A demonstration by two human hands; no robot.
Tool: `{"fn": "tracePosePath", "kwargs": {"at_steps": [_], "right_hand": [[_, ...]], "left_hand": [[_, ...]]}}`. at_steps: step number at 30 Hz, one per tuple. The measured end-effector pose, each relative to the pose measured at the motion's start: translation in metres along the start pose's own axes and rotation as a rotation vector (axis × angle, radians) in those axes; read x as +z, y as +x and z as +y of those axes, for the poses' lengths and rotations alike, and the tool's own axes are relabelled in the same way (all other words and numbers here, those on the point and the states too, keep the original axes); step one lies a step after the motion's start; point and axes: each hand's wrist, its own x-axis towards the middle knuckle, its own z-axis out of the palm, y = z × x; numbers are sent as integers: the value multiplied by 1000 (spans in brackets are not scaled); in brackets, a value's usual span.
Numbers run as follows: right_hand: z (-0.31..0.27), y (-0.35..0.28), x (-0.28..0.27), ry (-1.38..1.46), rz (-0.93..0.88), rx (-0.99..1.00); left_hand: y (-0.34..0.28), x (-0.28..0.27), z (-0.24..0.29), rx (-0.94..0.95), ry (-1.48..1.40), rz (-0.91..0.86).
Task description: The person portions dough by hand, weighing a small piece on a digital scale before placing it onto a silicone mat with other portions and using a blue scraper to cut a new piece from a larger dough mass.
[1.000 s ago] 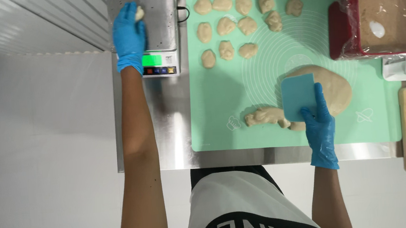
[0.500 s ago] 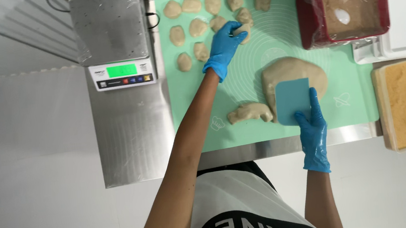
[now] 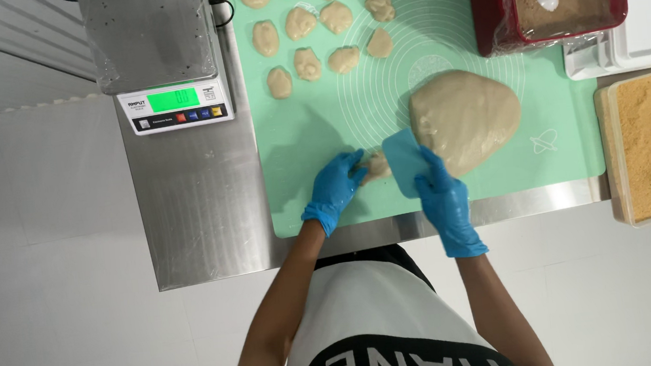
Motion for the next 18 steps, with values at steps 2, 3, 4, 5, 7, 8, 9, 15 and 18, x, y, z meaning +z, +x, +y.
{"fn": "tracePosePath", "kwargs": {"at_steps": [2, 3, 4, 5, 7, 8, 9, 15, 18], "right_hand": [[0, -3, 16, -204, -13, -25], [2, -4, 22, -304, -21, -41], [3, -1, 33, -335, -20, -77], [4, 6, 49, -367, -18, -115], [9, 18, 61, -374, 4, -190], [11, 31, 66, -349, 24, -227], [11, 43, 71, -321, 43, -261], [-5, 60, 40, -175, -19, 28], [-10, 45, 5, -4, 36, 26]], "left_hand": [[-11, -1, 11, -22, -4, 3], [-14, -1, 13, 12, 15, 30], [-16, 1, 15, 46, 33, 58], [-16, 5, 17, 81, 51, 86], [-13, 12, 18, 80, 104, 95], [-11, 15, 18, 80, 130, 100], [-11, 15, 17, 65, 122, 85], [-19, -16, 11, 193, 34, 121], [-23, -23, 12, 350, 83, 11]]}}
